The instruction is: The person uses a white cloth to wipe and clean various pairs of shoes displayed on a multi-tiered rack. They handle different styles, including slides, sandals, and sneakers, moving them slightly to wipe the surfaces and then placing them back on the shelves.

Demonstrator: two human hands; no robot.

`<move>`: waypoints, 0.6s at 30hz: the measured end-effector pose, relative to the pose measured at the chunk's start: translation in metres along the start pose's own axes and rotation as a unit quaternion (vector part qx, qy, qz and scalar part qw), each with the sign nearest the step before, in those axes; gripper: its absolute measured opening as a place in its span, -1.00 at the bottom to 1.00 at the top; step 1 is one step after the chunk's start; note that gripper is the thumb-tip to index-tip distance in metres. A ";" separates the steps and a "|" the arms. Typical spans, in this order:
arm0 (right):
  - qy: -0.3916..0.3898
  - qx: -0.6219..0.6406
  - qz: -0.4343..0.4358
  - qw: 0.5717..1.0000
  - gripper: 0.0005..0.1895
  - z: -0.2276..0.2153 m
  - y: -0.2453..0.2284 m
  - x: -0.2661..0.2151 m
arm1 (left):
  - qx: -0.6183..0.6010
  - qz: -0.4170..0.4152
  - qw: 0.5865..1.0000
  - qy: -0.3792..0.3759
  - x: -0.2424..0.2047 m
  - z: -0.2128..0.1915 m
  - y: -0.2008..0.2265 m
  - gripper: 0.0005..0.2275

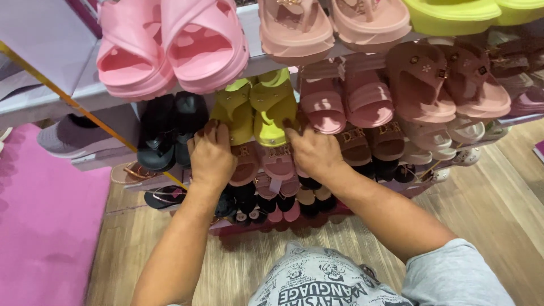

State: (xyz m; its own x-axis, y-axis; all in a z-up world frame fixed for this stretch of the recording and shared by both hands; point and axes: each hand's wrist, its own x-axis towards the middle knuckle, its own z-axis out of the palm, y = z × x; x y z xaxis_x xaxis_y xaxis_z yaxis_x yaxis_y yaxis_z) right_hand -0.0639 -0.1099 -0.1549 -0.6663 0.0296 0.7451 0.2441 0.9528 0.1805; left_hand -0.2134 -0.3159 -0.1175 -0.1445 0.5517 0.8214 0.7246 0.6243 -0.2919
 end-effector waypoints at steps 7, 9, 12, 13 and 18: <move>-0.062 -0.016 0.014 0.998 -0.64 0.014 0.004 -0.009 | -0.044 -0.009 0.999 -0.026 -0.014 0.004 -0.007 -0.39; -0.088 -0.022 0.021 0.996 -0.63 0.011 0.005 -0.007 | -0.014 0.005 1.000 0.024 -0.012 0.002 -0.007 -0.72; -0.054 -0.049 0.002 0.997 -0.65 0.021 0.007 -0.012 | -0.003 0.025 1.000 0.009 -0.010 -0.004 -0.009 -0.77; -0.054 -0.045 -0.002 0.998 -0.65 0.024 0.007 -0.012 | 0.001 0.021 1.000 0.007 -0.011 -0.005 -0.010 -0.77; -0.049 -0.024 0.021 0.998 -0.59 0.018 0.003 -0.010 | -0.006 0.039 0.999 0.008 -0.009 -0.011 -0.013 -0.75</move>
State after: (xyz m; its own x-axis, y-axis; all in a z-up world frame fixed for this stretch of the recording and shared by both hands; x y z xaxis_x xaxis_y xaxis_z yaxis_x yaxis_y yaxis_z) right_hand -0.0687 -0.1017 -0.1734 -0.7197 0.1006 0.6870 0.3054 0.9345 0.1831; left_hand -0.2141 -0.3348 -0.1158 -0.0763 0.5889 0.8046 0.7413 0.5732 -0.3492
